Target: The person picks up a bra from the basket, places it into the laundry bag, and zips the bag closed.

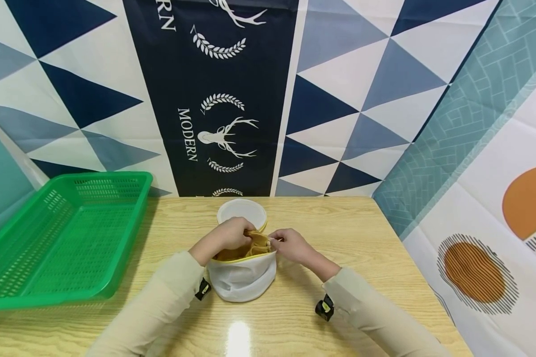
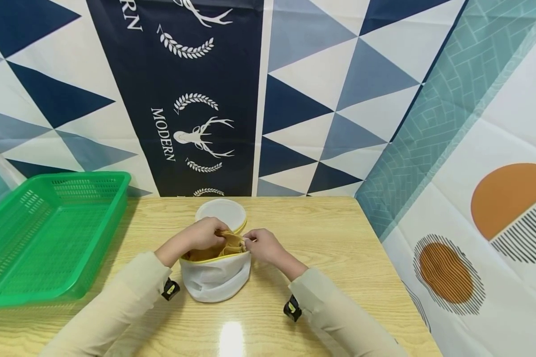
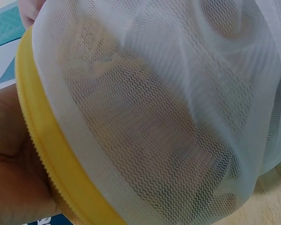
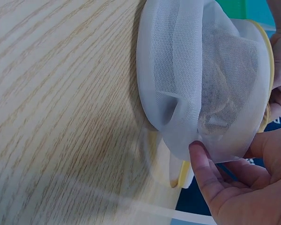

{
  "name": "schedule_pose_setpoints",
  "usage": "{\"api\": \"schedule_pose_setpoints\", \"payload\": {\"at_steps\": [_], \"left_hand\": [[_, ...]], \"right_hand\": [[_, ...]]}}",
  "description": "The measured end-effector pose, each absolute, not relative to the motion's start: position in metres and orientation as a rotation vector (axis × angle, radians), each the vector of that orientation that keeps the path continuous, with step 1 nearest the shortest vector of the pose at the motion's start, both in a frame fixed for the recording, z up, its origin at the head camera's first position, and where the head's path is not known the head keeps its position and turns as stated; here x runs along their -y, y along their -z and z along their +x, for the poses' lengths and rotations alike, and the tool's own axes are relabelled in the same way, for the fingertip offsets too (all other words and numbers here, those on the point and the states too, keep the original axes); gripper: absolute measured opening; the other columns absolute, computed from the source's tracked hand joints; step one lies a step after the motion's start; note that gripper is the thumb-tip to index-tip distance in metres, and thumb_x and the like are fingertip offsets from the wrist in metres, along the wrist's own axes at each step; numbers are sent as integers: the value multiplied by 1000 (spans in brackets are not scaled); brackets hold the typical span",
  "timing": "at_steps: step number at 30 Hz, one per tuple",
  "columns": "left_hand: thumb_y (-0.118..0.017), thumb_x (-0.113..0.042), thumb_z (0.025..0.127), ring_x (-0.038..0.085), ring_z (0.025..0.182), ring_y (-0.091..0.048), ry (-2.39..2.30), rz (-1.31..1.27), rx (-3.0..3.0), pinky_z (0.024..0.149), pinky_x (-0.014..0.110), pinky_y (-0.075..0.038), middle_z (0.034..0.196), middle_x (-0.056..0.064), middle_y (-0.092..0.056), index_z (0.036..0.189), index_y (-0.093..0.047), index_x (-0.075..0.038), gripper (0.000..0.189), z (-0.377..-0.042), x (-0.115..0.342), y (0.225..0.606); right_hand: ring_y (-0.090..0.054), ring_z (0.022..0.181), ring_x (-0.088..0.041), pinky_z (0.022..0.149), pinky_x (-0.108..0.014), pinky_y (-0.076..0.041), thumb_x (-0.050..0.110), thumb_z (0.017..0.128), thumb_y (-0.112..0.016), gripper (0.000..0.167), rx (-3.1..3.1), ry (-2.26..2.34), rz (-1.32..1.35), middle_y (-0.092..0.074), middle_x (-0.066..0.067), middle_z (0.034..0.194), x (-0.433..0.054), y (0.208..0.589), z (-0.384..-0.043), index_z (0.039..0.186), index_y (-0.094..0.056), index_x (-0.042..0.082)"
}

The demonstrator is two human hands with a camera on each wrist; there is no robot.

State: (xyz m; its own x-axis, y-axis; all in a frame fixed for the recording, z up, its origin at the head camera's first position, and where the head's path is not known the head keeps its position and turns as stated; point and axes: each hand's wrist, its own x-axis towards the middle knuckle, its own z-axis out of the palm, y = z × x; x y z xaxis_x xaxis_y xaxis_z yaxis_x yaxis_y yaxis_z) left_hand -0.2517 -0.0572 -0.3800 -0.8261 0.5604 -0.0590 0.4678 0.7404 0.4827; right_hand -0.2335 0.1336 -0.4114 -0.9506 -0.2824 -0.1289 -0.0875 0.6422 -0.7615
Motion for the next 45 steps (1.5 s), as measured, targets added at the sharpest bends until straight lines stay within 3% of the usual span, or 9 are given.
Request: {"api": "schedule_pose_setpoints", "payload": {"at_steps": [20, 23, 29, 34, 39, 45], "left_hand": [[-64, -6, 85, 15, 71, -48, -565, 777, -2743, 68, 30, -38, 71, -2, -57, 81, -67, -14, 9, -251, 49, 381], [-66, -9, 83, 16, 77, -52, -584, 748, -2757, 72, 31, -42, 78, -1, -61, 90, -68, -12, 8, -251, 51, 380], [-71, -15, 79, 17, 89, -57, -722, 737, -2734, 86, 35, -46, 98, 3, -68, 106, -68, -9, 28, -253, 61, 376], [-70, -20, 82, 14, 83, -58, -860, 723, -2680, 78, 31, -48, 94, 4, -68, 104, -68, -7, 26, -255, 76, 372], [-68, -25, 85, 13, 79, -59, -982, 627, -2646, 68, 26, -48, 90, 5, -67, 105, -67, -6, 28, -254, 93, 369], [-63, -26, 88, 15, 82, -59, -1049, 588, -2671, 73, 29, -49, 93, 6, -68, 105, -67, -6, 27, -251, 110, 367]], "right_hand": [[-66, 83, -21, 69, -28, -53, 10, 95, -51, 23, -2642, 1225, -240, -69, -10, 90, -132, 413, -234, 107, -67, 0], [-66, 83, -20, 70, -29, -53, 10, 95, -50, 23, -2627, 1248, -225, -69, -10, 90, -132, 413, -235, 108, -67, 0], [-64, 82, -18, 68, -28, -53, 10, 95, -48, 25, -2594, 1277, -186, -68, -10, 90, -132, 414, -234, 110, -66, 1], [-60, 75, -14, 64, -25, -50, 14, 96, -48, 25, -2577, 1271, -153, -67, -9, 90, -132, 414, -234, 112, -65, 3], [-58, 73, -15, 66, -31, -51, 15, 97, -47, 26, -2571, 1262, -160, -65, -9, 92, -131, 413, -233, 113, -64, 4], [-58, 73, -16, 65, -31, -51, 15, 96, -44, 29, -2582, 1274, -191, -65, -10, 95, -132, 412, -232, 113, -64, 4]]}}
